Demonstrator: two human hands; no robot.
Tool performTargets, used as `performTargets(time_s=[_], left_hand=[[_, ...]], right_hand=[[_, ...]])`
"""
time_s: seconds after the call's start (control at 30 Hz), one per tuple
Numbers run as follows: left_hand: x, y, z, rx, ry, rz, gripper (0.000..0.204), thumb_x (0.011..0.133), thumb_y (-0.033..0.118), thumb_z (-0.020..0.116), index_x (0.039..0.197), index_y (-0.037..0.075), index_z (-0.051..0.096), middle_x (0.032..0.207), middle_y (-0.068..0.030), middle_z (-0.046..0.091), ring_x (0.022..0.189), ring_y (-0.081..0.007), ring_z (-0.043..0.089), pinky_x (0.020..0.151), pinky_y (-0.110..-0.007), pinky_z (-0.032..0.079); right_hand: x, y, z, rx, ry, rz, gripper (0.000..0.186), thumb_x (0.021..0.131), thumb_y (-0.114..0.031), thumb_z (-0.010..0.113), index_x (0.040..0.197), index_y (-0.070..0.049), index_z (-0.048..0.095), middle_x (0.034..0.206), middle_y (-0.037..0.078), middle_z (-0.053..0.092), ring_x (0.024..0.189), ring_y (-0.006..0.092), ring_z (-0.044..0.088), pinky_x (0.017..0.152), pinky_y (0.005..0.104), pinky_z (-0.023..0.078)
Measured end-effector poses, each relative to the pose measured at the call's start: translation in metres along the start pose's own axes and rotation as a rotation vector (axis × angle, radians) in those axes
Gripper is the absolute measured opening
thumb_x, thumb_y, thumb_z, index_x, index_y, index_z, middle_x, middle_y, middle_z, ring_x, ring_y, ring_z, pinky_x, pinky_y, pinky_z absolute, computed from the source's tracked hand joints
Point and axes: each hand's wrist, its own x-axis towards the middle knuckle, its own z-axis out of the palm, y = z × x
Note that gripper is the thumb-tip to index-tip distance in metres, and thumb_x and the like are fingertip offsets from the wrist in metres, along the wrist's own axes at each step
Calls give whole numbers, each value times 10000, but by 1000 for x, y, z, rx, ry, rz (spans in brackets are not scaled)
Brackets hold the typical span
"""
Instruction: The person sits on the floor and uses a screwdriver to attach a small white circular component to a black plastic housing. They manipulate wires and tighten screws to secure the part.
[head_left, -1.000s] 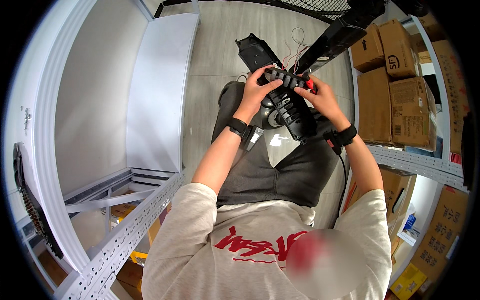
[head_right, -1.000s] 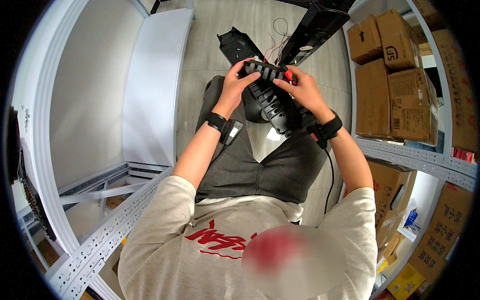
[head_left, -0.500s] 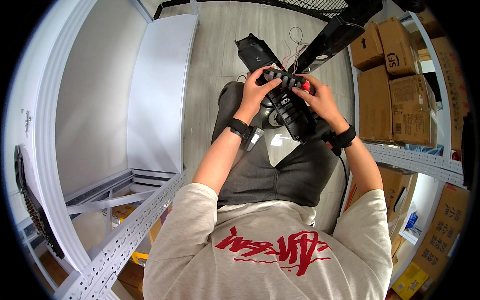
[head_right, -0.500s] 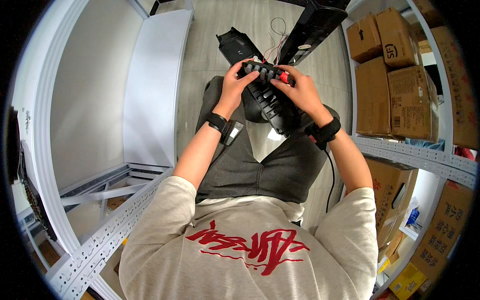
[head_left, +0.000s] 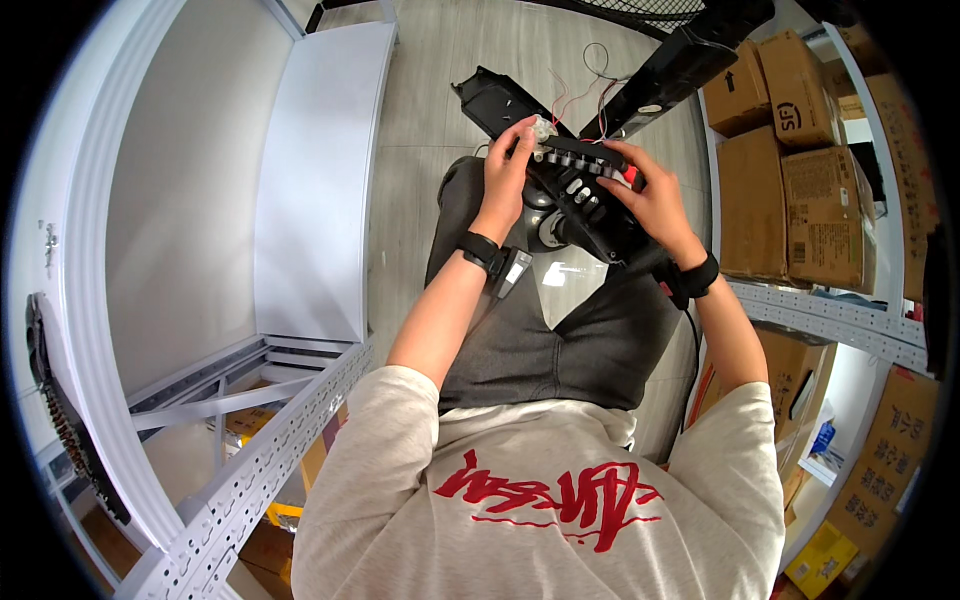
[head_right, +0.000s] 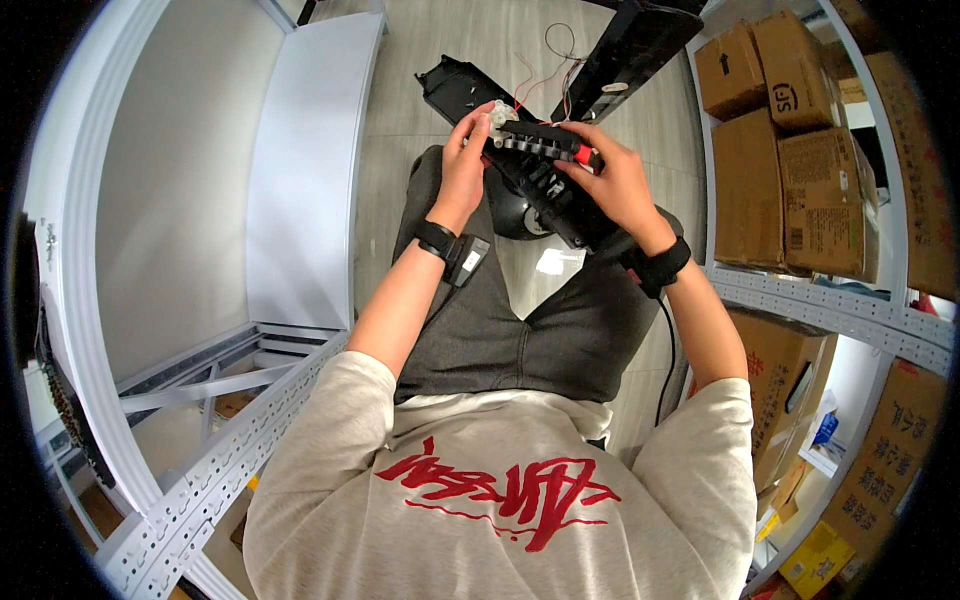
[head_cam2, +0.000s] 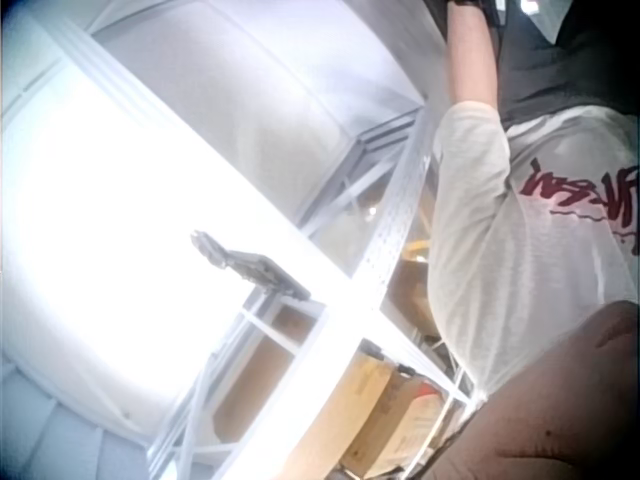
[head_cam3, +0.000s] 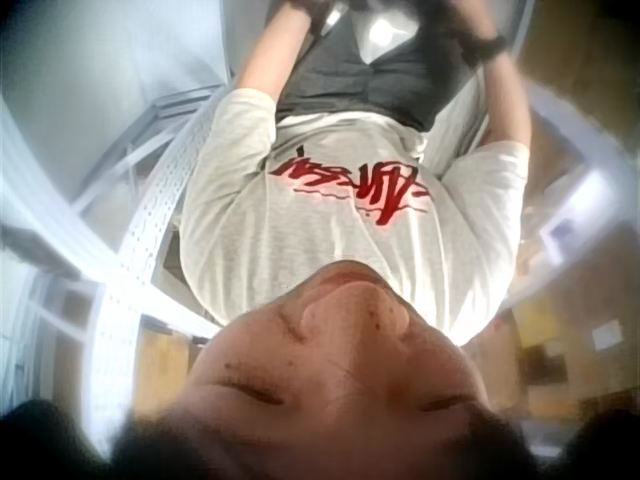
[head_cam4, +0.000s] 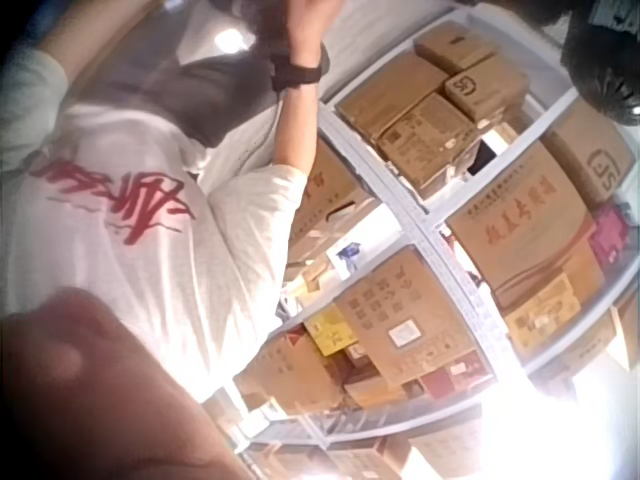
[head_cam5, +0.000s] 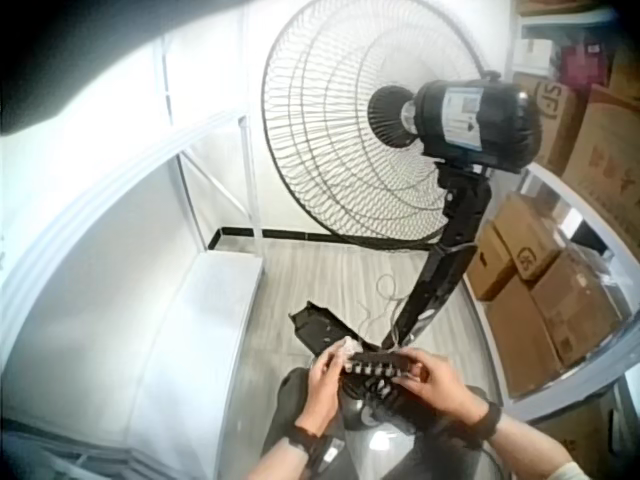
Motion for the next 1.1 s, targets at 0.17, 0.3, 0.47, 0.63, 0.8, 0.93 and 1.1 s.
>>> performTargets(time_s=[0.17,0.3,0.47,0.63,0.8,0.93,1.1], left_hand=[[2,-6,-2,-22,36,78,376,1021,170,608,1380,65,580,1284,-36,627,1092,-106,611,906,-245,482],[3,-5,-3,-21,63,88,399,1004,126,618,1396,74,565,1284,-42,625,1088,-104,614,883,-238,494],[4,-7,-6,-14,115,98,368,982,120,635,1346,75,608,1296,-74,512,1158,-149,539,1001,-288,436],[7,-10,-10,36,117,130,412,993,111,628,1399,94,564,1310,-28,603,1081,-94,608,865,-246,498],[5,-10,-9,122,127,105,408,992,117,632,1396,106,570,1309,-20,601,1090,-88,600,851,-232,486],[5,-9,-9,117,147,105,408,991,116,637,1393,97,571,1312,-19,601,1091,-82,598,853,-230,483],[6,-11,-10,47,124,134,393,984,106,644,1372,77,585,1305,-46,550,1109,-114,575,900,-251,481]], right_hand=[[-9,17,1,-147,37,-211,493,804,-10,755,1269,-98,615,1152,149,691,999,363,682,823,382,560],[-17,20,1,-337,-38,-222,507,777,-35,762,1251,-139,615,1142,133,688,943,356,685,773,401,566],[-21,18,2,-212,-126,-124,437,832,-122,763,1243,-151,619,1006,154,704,849,358,689,707,417,546],[-16,16,7,-187,-129,102,385,870,-151,745,1238,-140,634,867,183,695,795,379,687,687,425,536],[-15,26,11,-298,-38,-9,406,861,-129,737,1256,-168,649,889,183,704,799,373,690,686,424,544],[-20,34,13,-358,17,-72,438,843,-107,731,1266,-195,656,923,153,719,805,351,696,683,417,554],[-25,32,16,-454,-57,-85,472,821,-89,729,1270,-216,661,983,114,734,811,316,707,674,401,560]])
